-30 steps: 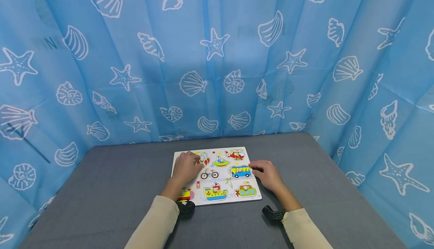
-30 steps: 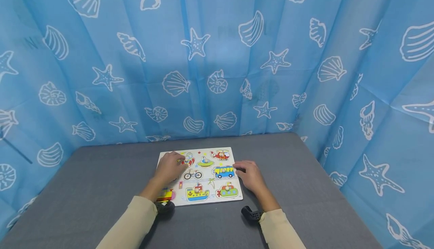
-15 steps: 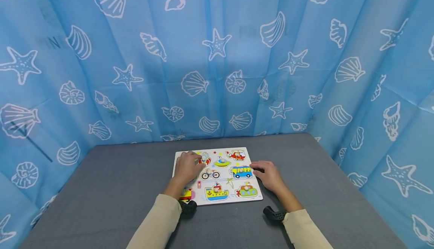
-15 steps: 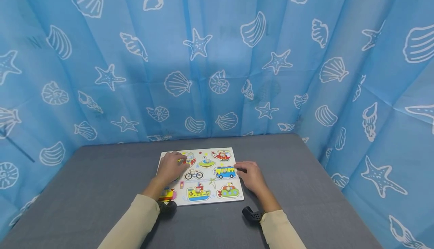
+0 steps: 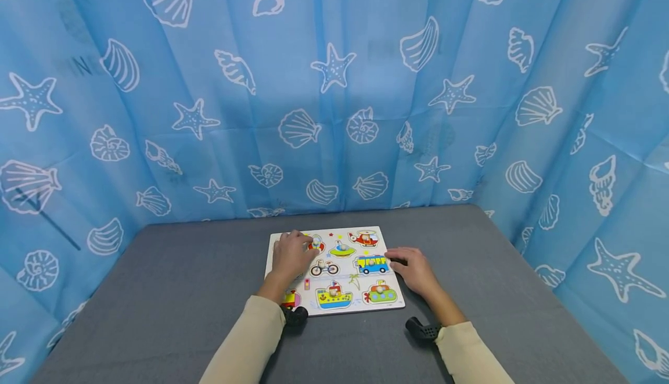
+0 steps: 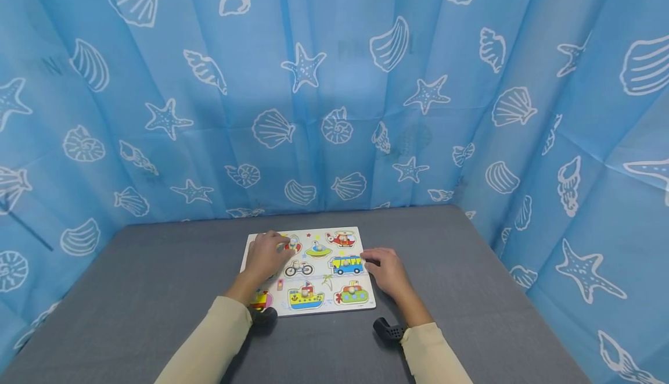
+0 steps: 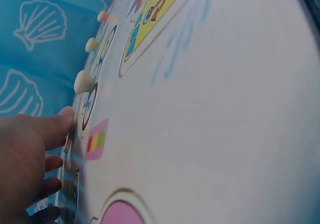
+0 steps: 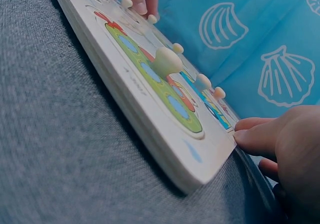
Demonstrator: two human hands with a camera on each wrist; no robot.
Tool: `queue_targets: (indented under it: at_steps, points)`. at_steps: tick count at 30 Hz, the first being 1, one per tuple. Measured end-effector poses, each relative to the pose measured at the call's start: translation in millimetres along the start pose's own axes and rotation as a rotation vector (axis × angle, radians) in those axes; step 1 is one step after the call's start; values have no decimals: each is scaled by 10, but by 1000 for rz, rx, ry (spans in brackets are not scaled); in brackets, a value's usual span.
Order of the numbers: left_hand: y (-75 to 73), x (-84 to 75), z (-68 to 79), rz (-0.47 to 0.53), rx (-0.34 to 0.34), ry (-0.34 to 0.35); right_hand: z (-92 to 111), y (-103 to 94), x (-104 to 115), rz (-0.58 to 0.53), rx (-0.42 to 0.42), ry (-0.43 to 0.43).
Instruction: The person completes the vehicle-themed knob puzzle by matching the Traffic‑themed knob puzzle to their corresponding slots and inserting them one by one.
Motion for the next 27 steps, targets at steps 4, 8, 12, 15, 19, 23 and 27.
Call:
queue_targets:
  at_steps: [4,8,12,15,19,23,27]
  points:
    - [3,-16,-3,-17,-9,5,-3,-4,3,4,-1,-5]
    - [5,-26,-3,-24,-13,8,-6,-4,4,0,-3,-3]
    - [16,-20,-12,-28,-6,9,-8,-5,11,-1,-4,-3]
    - [31,14,-22,-32,14,-5,-8,6,9,8,2,-3]
    - [15,43,-28,-38,29,1,-6,17,11,9,8,-2]
    - [-28,61,-18,-12,39,26,-1,7,16,-1,5,-5]
    - [-87,138,-3,79,38,23,-3,-16,9,-12,2,-12]
Point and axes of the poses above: each hand's wrist, its own z-axis away from the middle knuckle, its own y-axis out of the palm, x = y × z, the point moved 9 cm from there along -z, towards the middle knuckle, and after that the axes turned 7 degrees about -y, right-handed, at the moved point
